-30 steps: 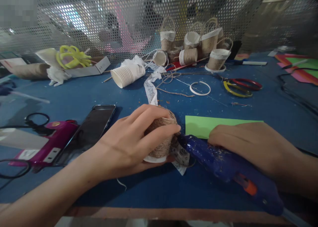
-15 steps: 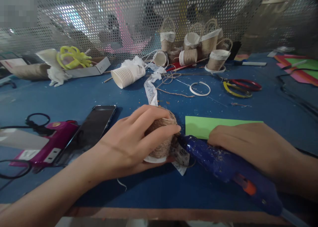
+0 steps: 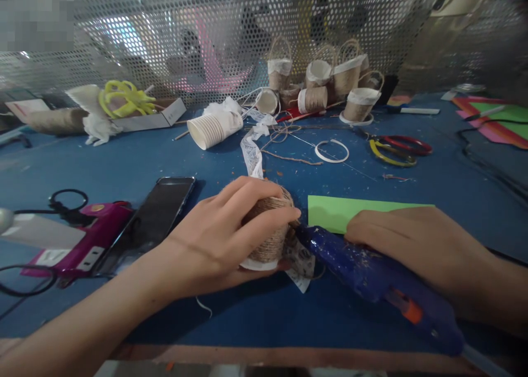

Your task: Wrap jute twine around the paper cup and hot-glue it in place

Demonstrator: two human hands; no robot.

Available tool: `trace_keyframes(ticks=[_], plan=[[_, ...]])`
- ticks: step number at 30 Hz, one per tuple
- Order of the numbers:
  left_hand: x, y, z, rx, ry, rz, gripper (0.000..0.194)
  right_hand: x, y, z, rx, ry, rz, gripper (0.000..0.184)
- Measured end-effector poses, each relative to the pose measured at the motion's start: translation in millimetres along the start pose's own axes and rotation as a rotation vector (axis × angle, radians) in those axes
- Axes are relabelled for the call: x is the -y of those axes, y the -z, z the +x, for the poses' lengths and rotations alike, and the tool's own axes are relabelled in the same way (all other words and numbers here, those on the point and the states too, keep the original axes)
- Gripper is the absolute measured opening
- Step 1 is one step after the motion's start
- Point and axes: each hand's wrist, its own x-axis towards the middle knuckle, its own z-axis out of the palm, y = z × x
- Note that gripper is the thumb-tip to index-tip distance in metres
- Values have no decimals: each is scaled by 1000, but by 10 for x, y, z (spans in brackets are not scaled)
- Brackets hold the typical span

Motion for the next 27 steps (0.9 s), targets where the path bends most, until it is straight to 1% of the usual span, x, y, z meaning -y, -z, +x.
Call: trace_keyframes(ticks=[6, 10, 13, 16, 19, 27], plan=[[-1, -22, 2, -67, 0, -32, 50, -4, -7, -7, -5, -9, 4, 19], [-4, -19, 3, -69, 35, -66, 52, -10, -10, -7, -5, 3, 5, 25], [-3, -15, 7, -85, 42, -92, 54, -13, -12, -5, -25, -2, 19, 26], [-2, -14, 8, -92, 49, -94, 57, -5, -10, -8, -55, -4, 10, 24], [1, -19, 3, -92, 86, -97, 59, 12, -4, -16, -73, -7, 6, 18], [8, -2, 2, -141, 184, -59, 64, 6, 3, -44, -40, -55, 36, 11]])
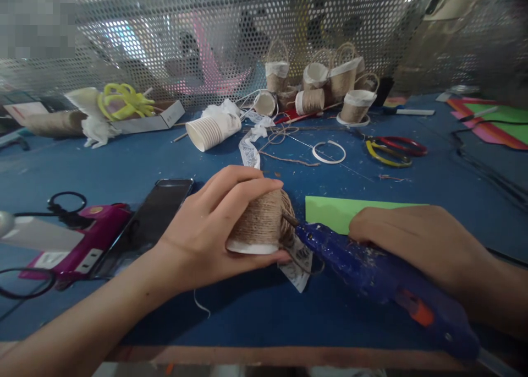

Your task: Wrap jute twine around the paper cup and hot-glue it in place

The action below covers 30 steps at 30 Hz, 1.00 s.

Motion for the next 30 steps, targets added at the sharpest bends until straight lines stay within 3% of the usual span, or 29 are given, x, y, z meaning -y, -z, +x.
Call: trace_keyframes(ticks=[6, 14, 19, 26, 30], plan=[[-15, 14, 31, -12, 38, -49, 62, -5, 16, 4, -29, -14, -9, 29], [0, 9, -3, -33, 108, -89, 60, -12, -3, -9, -10, -43, -3, 11], [-5, 0, 17, -52, 115, -116, 54, 4, 8, -17, -3, -40, 6, 12], [13, 9, 19, 5, 171, -245, 70, 27, 57, 23, -31, -101, -21, 20], [38, 12, 21, -6, 185, -297, 74, -36, 152, 31, 26, 25, 94, 12]])
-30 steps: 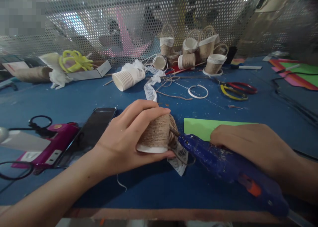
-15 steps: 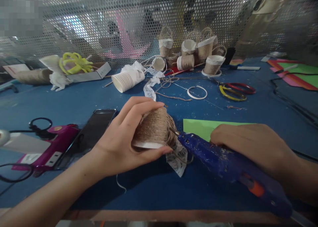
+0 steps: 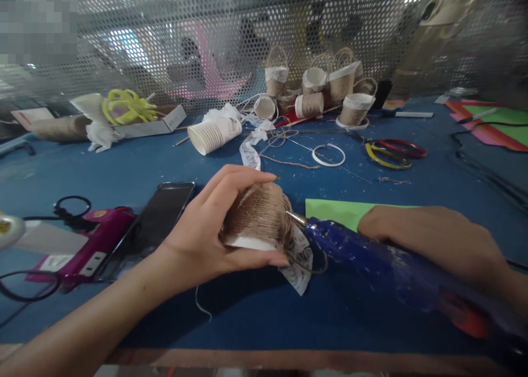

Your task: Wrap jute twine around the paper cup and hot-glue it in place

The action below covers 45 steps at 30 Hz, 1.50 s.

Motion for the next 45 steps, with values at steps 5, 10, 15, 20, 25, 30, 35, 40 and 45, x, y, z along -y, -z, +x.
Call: trace_keyframes(ticks=[5, 10, 15, 20, 25, 30, 35, 40, 45], plan=[[31, 4, 18, 43, 5, -73, 72, 4, 16, -29, -41, -205, 198, 17], [19, -18, 15, 22, 20, -133, 72, 61, -92, -49, -23, -317, 362, 23], [8, -25, 3, 52, 22, -183, 68, 151, -124, -18, -114, -327, 270, 45], [9, -49, -15, 66, -2, -177, 68, 178, -144, 2, -138, -314, 228, 48], [2, -83, -18, 56, -32, -143, 68, 198, -166, 26, -164, -303, 206, 47], [-23, -77, -15, 74, -59, -82, 72, 208, -159, 35, -168, -278, 188, 44], [-44, -71, -11, 72, -63, -22, 70, 66, -111, 8, -79, -242, 199, 41], [-29, -56, 15, 16, -50, -87, 66, -7, -83, -6, -22, -199, 281, 33], [-22, -26, 27, 4, 16, -152, 67, 175, -82, 52, -82, -323, 160, 39]])
